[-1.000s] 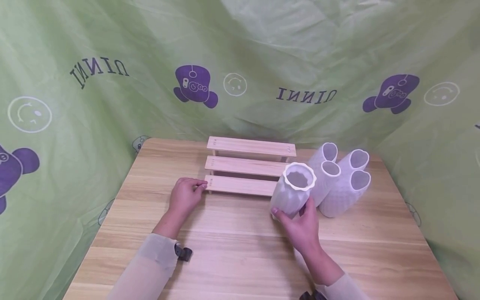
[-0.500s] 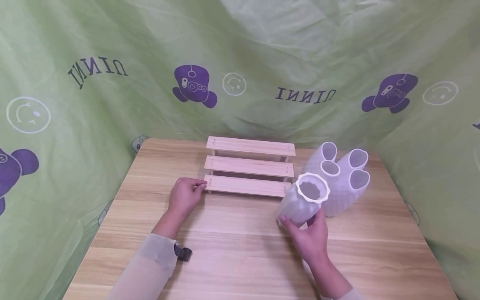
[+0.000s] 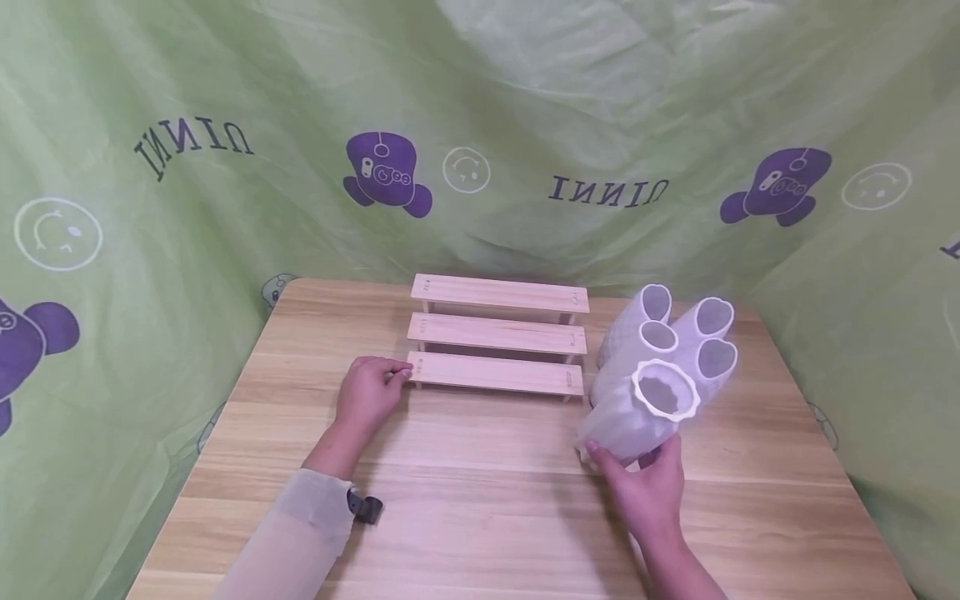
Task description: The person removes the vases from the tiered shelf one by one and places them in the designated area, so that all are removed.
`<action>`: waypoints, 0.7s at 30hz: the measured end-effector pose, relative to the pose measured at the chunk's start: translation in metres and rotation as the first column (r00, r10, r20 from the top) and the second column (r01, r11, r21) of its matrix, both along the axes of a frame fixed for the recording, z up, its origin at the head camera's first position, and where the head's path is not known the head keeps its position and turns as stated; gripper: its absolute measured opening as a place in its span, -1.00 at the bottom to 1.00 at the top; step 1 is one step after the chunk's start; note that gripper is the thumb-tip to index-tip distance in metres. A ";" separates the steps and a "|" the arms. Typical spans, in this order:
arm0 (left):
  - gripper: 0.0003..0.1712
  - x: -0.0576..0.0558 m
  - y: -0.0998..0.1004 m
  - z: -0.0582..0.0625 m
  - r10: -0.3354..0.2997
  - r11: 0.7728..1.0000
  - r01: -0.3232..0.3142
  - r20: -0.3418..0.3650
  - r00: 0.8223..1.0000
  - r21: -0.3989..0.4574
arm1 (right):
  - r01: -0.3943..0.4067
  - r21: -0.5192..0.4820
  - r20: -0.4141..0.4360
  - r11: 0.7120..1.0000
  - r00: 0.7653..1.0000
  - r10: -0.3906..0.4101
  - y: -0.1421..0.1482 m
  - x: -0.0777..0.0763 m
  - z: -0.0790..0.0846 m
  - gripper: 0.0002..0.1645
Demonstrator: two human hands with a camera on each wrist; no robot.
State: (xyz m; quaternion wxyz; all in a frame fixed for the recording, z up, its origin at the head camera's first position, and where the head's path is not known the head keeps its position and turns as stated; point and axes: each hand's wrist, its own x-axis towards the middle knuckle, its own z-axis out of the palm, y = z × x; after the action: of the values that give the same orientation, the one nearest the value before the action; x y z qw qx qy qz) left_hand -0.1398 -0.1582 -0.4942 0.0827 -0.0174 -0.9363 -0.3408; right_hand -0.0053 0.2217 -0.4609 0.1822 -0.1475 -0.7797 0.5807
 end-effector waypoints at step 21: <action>-0.83 0.000 0.001 0.001 -0.007 1.000 0.007 -0.016 1.000 -0.006 | 0.112 0.001 0.135 0.994 0.985 -0.111 0.033 0.001 -0.011 0.24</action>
State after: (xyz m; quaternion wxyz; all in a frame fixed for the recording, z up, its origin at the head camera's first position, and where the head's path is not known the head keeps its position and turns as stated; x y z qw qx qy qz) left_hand -0.1397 -0.1576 -0.4935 0.0891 -0.0238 -0.9366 -0.3381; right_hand -0.0045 0.2547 -0.4719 0.1608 -0.2302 -0.7789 0.5607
